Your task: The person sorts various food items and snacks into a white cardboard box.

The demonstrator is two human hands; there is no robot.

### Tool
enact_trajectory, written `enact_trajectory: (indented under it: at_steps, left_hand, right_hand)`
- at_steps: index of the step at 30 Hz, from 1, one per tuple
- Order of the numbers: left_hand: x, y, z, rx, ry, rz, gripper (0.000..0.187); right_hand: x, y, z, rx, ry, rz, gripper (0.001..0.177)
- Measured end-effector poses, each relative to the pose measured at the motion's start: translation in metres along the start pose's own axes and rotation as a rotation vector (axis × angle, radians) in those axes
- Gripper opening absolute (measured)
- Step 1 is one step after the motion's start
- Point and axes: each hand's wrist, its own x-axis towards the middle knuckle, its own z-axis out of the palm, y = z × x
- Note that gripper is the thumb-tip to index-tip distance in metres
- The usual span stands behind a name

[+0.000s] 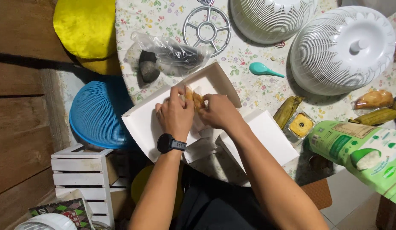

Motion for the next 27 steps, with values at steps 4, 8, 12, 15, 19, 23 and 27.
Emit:
enact_trajectory:
  at_steps: [4,8,12,15,19,23,27]
  left_hand:
    - [0.007,0.004,-0.001,0.081,-0.022,-0.040,0.028]
    - [0.015,-0.016,0.011,0.095,-0.093,-0.104,0.025]
    - [0.010,-0.015,0.006,0.068,-0.055,-0.145,0.021]
    - [0.005,-0.017,0.008,0.036,0.015,-0.187,0.015]
    - [-0.002,-0.024,0.002,0.012,0.094,-0.074,0.018]
    - [-0.008,-0.032,0.009,0.029,0.209,0.013,0.022]
    - [-0.011,-0.036,0.016,-0.108,0.261,-0.004,0.020]
  right_hand:
    - [0.009,0.018,0.024,-0.129,0.085,-0.176,0.040]
    - [0.010,0.031,0.044,-0.118,0.170,-0.189,0.026]
    - [0.000,0.018,0.038,-0.098,0.202,-0.269,0.029]
    - [0.005,0.020,0.042,-0.088,0.264,-0.310,0.031]
    - [0.005,0.017,0.044,-0.125,0.312,-0.321,0.034]
    - [-0.004,0.004,0.035,-0.256,0.374,-0.290,0.043]
    - [-0.001,0.005,0.038,-0.374,0.443,-0.318,0.040]
